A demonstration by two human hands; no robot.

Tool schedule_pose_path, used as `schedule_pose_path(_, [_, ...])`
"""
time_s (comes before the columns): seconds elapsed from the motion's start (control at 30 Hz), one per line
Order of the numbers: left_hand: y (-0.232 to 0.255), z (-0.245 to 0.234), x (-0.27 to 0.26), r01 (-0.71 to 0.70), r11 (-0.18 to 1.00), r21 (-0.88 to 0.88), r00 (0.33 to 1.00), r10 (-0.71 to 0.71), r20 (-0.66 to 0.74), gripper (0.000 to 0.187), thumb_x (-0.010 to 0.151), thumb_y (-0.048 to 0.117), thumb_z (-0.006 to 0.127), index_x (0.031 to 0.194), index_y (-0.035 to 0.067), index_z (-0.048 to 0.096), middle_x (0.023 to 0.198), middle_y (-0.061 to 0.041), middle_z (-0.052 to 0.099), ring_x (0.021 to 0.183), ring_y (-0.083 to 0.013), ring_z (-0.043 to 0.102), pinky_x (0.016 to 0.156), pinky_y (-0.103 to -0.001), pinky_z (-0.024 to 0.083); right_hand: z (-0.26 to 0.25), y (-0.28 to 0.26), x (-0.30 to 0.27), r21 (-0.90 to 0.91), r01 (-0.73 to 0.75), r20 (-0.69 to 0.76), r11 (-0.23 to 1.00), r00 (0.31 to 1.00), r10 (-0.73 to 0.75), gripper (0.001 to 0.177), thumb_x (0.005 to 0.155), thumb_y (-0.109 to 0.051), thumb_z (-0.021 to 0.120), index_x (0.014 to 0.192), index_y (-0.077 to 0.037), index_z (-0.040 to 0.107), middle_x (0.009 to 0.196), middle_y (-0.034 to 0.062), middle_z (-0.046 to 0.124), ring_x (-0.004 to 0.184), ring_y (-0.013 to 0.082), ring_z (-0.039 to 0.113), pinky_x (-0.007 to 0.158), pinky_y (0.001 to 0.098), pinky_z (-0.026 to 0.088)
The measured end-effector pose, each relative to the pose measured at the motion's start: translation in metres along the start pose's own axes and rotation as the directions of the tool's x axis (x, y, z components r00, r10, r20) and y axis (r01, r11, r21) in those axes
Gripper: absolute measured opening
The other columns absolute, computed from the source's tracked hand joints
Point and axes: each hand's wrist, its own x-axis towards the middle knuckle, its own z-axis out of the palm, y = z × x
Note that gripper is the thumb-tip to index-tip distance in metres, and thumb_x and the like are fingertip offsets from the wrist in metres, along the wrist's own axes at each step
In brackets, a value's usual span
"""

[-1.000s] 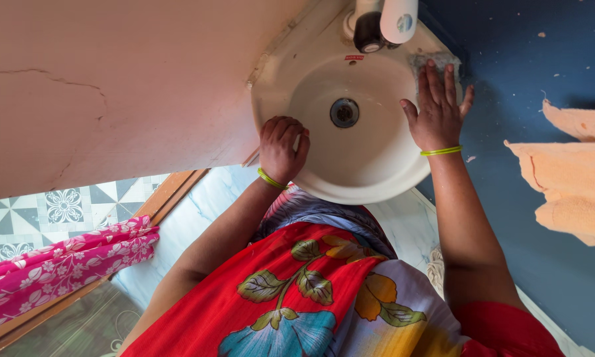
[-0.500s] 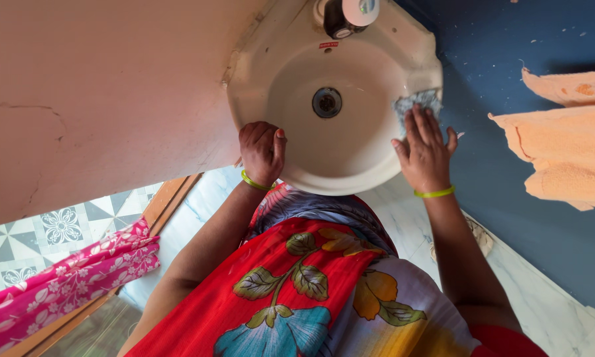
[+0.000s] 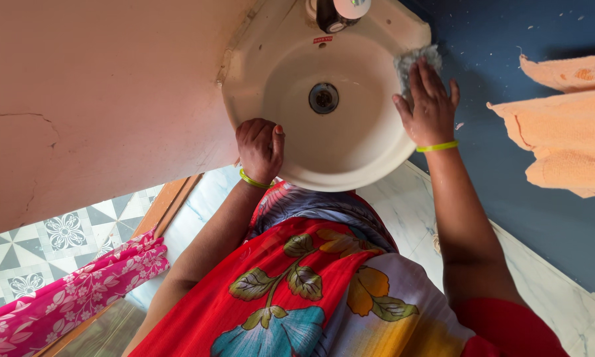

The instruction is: The person cleans a bathroom sink using a cloth, wiping the interior basin, the rim, and the wall surrounding the faucet.

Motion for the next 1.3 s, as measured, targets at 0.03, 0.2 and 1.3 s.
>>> schedule_pose_path(0.03, [0.0,0.0,0.0,0.002,1.0,-0.001,1.0,-0.002,0.003,0.024,0.102,0.016,0.06,0.08,0.008,0.064,0.088,-0.009,0.065,0.091,-0.0311,0.059,0.087,-0.044,0.043,-0.001,0.001,0.005,0.021,0.001,0.0,1.0,1.0,-0.001,0.064,0.107,-0.041,0.06,0.157,-0.004,0.049,0.168,0.0156,0.04,0.149,0.0308,0.044,0.118,0.0625,0.016])
schedule_pose_path(0.2, [0.0,0.0,-0.001,-0.013,1.0,-0.007,1.0,0.013,0.006,0.024,0.103,0.017,0.059,0.082,0.007,0.065,0.089,-0.009,0.066,0.092,-0.0314,0.059,0.087,-0.044,0.043,-0.004,-0.002,-0.014,0.003,-0.008,0.031,1.0,0.999,0.008,0.062,0.107,-0.039,0.06,0.155,-0.003,0.05,0.168,0.0159,0.04,0.149,0.032,0.043,0.117,0.0641,0.017])
schedule_pose_path(1.3, [-0.001,0.003,-0.001,-0.004,1.0,0.029,1.0,0.003,0.029,0.018,0.099,0.012,0.062,0.084,0.004,0.066,0.089,-0.01,0.066,0.091,-0.0318,0.06,0.088,-0.045,0.044,0.012,-0.004,-0.081,0.121,0.055,-0.086,0.991,0.995,-0.045,0.042,0.111,-0.02,0.052,0.147,-0.001,0.059,0.158,0.0164,0.053,0.147,0.0363,0.048,0.124,0.0596,0.028])
